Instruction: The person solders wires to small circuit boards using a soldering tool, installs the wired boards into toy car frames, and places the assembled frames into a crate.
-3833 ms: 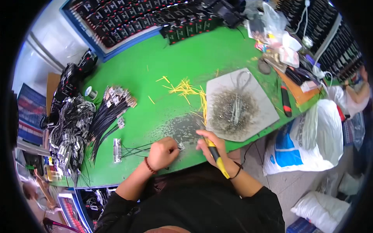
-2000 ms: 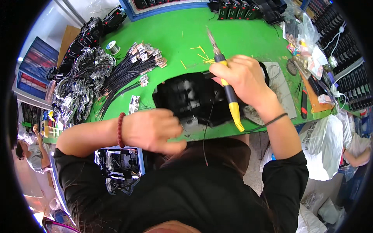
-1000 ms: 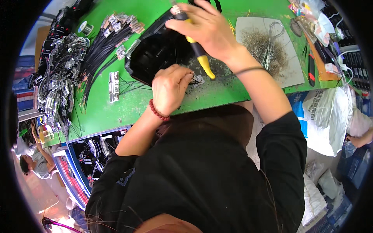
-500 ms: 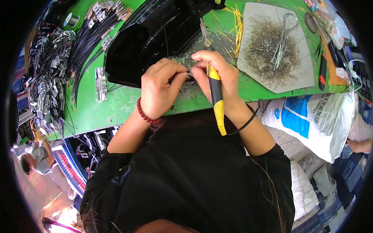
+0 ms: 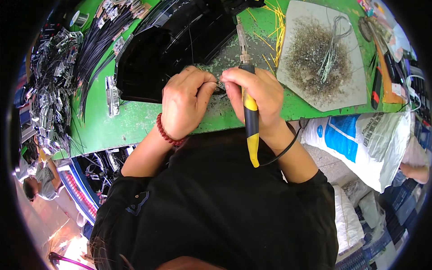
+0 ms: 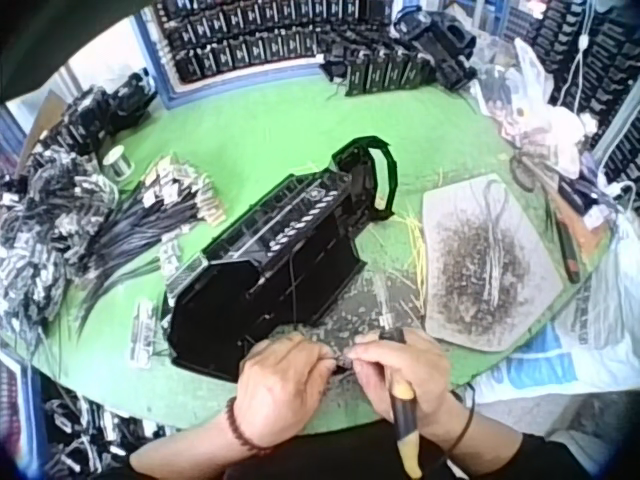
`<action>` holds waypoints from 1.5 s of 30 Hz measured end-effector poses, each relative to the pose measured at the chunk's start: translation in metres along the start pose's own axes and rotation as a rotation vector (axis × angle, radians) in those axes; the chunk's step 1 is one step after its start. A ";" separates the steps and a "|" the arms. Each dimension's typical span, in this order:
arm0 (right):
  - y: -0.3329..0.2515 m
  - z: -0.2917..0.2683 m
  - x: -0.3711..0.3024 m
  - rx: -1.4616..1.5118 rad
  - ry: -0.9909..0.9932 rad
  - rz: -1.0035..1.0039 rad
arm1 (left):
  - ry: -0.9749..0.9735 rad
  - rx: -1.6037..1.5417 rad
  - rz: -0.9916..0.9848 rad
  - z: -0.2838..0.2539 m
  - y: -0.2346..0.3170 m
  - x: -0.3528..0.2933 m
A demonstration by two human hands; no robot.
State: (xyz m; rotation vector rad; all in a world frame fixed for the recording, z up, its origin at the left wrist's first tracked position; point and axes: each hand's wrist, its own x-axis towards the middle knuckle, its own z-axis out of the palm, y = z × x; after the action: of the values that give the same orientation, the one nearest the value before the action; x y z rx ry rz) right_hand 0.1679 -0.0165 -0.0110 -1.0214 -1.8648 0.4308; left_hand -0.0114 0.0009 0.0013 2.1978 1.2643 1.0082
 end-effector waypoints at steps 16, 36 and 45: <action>-0.003 0.012 -0.003 0.457 0.170 0.289 | -0.028 -0.073 -0.068 -0.001 -0.001 -0.002; -0.003 0.006 -0.003 -0.079 0.127 -0.126 | -0.033 -0.113 -0.144 -0.004 0.002 0.001; 0.001 0.012 -0.003 -0.081 0.208 -0.186 | -0.027 -0.142 -0.161 -0.005 0.002 0.000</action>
State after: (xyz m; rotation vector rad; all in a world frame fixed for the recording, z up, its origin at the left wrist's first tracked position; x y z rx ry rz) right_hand 0.1591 -0.0167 -0.0189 -0.9001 -1.7809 0.1348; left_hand -0.0140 0.0001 0.0061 1.9637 1.2928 0.9698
